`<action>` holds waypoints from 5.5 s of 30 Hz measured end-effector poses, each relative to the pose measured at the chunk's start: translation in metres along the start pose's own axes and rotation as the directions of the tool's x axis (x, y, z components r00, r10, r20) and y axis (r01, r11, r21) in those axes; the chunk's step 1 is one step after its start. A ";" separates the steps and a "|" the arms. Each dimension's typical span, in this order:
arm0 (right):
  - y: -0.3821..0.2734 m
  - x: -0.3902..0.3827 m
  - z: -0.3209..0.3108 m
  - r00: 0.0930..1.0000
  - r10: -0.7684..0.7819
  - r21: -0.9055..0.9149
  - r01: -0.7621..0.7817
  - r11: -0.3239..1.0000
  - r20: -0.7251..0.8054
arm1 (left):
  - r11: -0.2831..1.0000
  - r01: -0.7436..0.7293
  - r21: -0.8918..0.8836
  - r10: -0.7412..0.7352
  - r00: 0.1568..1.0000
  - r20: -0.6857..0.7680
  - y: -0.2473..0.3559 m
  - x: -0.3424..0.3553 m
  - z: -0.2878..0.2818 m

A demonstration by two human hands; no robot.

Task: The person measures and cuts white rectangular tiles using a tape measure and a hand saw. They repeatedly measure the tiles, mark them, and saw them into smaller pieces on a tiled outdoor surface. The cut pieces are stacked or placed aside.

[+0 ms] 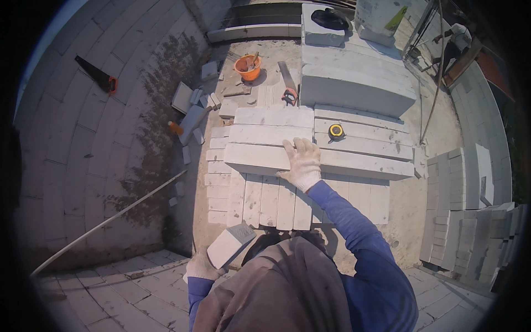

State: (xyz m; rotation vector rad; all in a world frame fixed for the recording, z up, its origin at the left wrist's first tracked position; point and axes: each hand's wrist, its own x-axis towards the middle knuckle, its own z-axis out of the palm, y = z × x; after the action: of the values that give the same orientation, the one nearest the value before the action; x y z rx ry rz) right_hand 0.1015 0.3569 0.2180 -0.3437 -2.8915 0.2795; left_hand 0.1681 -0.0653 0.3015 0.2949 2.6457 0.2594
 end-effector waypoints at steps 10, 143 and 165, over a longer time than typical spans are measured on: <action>0.027 -0.108 0.012 0.905 0.423 0.277 -0.398 0.875 -0.036 | 0.846 -0.524 0.099 0.516 0.851 0.098 0.072 0.110 -0.031; -0.485 0.117 0.280 0.606 0.544 0.760 -0.165 -0.628 0.581 | 0.410 -0.099 -0.907 0.624 0.756 0.199 -0.413 0.578 -0.186; -0.273 0.591 0.347 0.702 0.321 0.659 -0.278 -0.699 0.636 | -0.016 0.178 -0.984 0.418 0.895 0.155 -0.253 0.989 -0.235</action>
State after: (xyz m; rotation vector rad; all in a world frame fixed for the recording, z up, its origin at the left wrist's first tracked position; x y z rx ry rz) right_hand -0.5976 0.1882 0.0555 -0.9830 -0.7479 2.6349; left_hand -0.8429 -0.0921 0.0285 0.0364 1.2968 1.8552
